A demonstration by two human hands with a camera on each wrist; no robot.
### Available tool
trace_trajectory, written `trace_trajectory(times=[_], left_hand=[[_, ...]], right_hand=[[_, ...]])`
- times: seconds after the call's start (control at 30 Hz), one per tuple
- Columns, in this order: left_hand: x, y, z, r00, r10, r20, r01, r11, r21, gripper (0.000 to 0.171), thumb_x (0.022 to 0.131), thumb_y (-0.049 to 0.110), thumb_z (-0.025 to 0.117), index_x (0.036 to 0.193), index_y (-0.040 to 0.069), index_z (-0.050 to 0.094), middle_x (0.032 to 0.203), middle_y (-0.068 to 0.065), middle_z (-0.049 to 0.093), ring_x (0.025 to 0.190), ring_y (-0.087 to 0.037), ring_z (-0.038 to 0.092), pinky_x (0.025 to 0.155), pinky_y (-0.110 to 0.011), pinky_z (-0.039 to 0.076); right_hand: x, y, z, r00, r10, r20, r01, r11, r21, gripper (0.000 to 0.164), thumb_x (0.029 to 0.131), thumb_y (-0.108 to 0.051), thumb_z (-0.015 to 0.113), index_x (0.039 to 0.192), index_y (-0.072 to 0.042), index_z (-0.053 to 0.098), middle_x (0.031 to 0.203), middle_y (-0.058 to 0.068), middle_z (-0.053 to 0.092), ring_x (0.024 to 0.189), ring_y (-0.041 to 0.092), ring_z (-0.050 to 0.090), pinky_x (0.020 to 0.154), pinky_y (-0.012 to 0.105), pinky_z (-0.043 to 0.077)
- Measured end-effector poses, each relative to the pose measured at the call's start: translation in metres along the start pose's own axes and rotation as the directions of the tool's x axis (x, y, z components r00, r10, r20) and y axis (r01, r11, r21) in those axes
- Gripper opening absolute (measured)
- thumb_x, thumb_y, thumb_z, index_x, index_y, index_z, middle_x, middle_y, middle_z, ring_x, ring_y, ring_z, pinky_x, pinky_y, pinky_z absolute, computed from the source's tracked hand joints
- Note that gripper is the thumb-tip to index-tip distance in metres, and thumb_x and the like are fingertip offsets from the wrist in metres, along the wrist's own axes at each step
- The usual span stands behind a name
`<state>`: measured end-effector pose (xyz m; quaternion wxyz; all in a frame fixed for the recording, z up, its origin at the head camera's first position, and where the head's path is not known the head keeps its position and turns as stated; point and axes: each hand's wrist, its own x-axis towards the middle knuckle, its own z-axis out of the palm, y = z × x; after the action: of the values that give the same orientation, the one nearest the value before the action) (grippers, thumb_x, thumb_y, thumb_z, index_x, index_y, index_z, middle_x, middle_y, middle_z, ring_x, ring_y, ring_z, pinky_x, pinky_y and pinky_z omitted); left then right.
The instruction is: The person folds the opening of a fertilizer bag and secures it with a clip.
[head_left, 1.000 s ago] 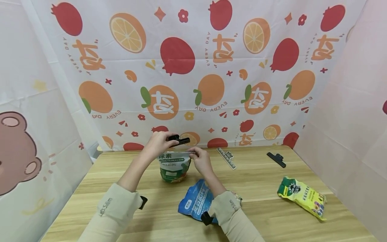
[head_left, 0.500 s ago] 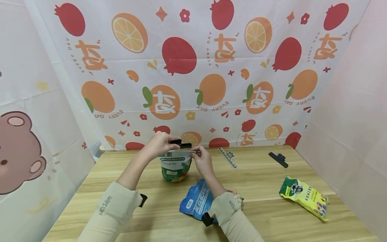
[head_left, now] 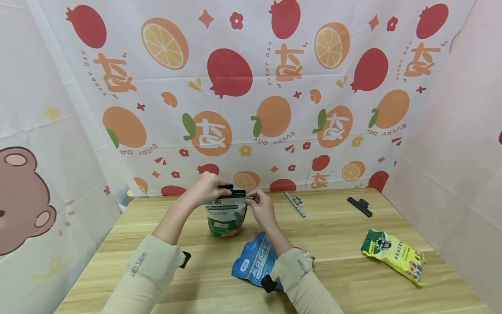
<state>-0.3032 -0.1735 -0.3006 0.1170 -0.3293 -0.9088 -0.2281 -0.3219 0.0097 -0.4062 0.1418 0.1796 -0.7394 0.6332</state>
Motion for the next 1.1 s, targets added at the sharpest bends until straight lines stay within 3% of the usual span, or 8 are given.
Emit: trace_trajectory(times=[0.37,0.67,1.1], left_hand=[[0.0,-0.002,0.0,1.0,0.007,0.02,-0.007,1.0,0.01,0.02,0.08,0.008,0.071,0.097,-0.003,0.071,0.09,-0.014,0.068,0.078,-0.022,0.065,0.062,-0.03,0.053],[0.001,0.0,-0.001,0.999,0.021,0.025,-0.022,0.999,0.033,0.02,0.079,0.008,0.072,0.095,-0.003,0.071,0.088,-0.014,0.068,0.075,-0.021,0.065,0.06,-0.029,0.053],[0.0,0.008,-0.002,1.0,-0.013,0.011,0.012,1.0,0.027,0.018,0.079,0.006,0.071,0.095,-0.002,0.071,0.084,-0.012,0.069,0.071,-0.019,0.065,0.057,-0.027,0.052]], right_hand=[[0.0,0.001,0.001,1.0,-0.009,0.005,0.009,1.0,0.008,0.008,0.084,0.007,0.062,0.09,0.003,0.06,0.09,0.012,0.062,0.081,0.021,0.062,0.071,0.029,0.052],[0.0,0.0,0.001,1.0,0.0,0.012,0.0,1.0,0.015,0.008,0.084,0.006,0.061,0.091,0.003,0.06,0.089,0.011,0.061,0.081,0.021,0.062,0.071,0.03,0.052],[0.0,-0.002,0.001,1.0,-0.005,0.019,0.004,1.0,0.027,0.008,0.084,0.009,0.06,0.09,0.004,0.059,0.091,0.013,0.061,0.085,0.024,0.062,0.071,0.026,0.052]])
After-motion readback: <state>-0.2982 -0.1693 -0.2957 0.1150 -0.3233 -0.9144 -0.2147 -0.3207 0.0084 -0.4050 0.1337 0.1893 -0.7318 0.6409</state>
